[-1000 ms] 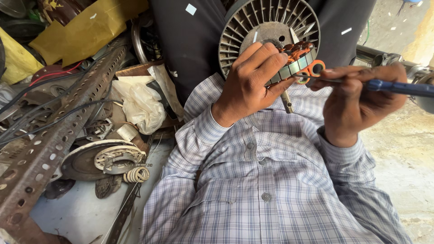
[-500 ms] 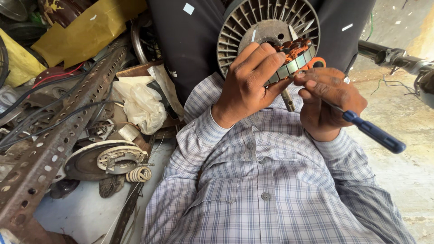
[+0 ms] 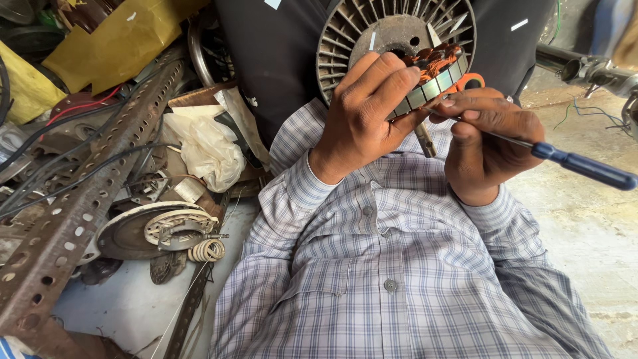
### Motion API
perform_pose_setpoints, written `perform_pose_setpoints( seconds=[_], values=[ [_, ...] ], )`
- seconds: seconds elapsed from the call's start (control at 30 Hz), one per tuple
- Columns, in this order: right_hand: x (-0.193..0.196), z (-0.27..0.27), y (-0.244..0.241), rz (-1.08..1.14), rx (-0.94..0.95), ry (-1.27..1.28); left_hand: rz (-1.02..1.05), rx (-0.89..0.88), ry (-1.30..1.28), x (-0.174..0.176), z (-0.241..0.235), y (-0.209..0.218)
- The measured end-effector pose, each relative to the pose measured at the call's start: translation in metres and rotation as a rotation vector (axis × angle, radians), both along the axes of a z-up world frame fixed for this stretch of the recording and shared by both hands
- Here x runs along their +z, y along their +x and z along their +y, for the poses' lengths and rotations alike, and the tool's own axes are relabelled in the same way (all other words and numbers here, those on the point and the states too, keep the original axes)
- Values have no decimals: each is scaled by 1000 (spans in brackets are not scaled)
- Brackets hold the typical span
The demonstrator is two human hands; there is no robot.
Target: The person repairs a fan motor by using scissors to cut and strip wires, then manually twists and connects the wires to the motor's copper coil windings.
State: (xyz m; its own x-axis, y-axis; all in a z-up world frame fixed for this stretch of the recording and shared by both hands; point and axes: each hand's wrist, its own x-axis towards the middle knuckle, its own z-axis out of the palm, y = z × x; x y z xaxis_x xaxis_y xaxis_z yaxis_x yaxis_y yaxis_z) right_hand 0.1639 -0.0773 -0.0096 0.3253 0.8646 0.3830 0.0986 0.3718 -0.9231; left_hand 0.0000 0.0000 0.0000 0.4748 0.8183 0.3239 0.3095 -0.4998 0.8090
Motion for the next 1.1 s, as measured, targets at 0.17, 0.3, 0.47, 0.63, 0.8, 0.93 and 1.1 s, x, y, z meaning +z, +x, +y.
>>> perform_pose_setpoints(
  seconds=[0.17, 0.3, 0.47, 0.63, 0.8, 0.93, 1.1],
  values=[
    [1, 4, -1, -58, -8, 41, 4, -6, 8, -2, 0, -1],
    [3, 3, -4, -61, -14, 51, 12, -8, -10, 1, 1, -3],
    [6, 5, 2, -83, 39, 61, 4, -12, -1, 1, 2, -3],
    [7, 6, 5, -70, 58, 20, 1, -10, 14, -1, 1, -1],
    [2, 5, -10, -62, -63, 76, 21, -21, -31, 4, 0, -5],
    [10, 10, -5, -233, -27, 112, 0, -9, 5, 2, 3, -3],
    [16, 21, 11, -409, 131, 218, -2, -2, -24, 2, -1, -3]
  ],
)
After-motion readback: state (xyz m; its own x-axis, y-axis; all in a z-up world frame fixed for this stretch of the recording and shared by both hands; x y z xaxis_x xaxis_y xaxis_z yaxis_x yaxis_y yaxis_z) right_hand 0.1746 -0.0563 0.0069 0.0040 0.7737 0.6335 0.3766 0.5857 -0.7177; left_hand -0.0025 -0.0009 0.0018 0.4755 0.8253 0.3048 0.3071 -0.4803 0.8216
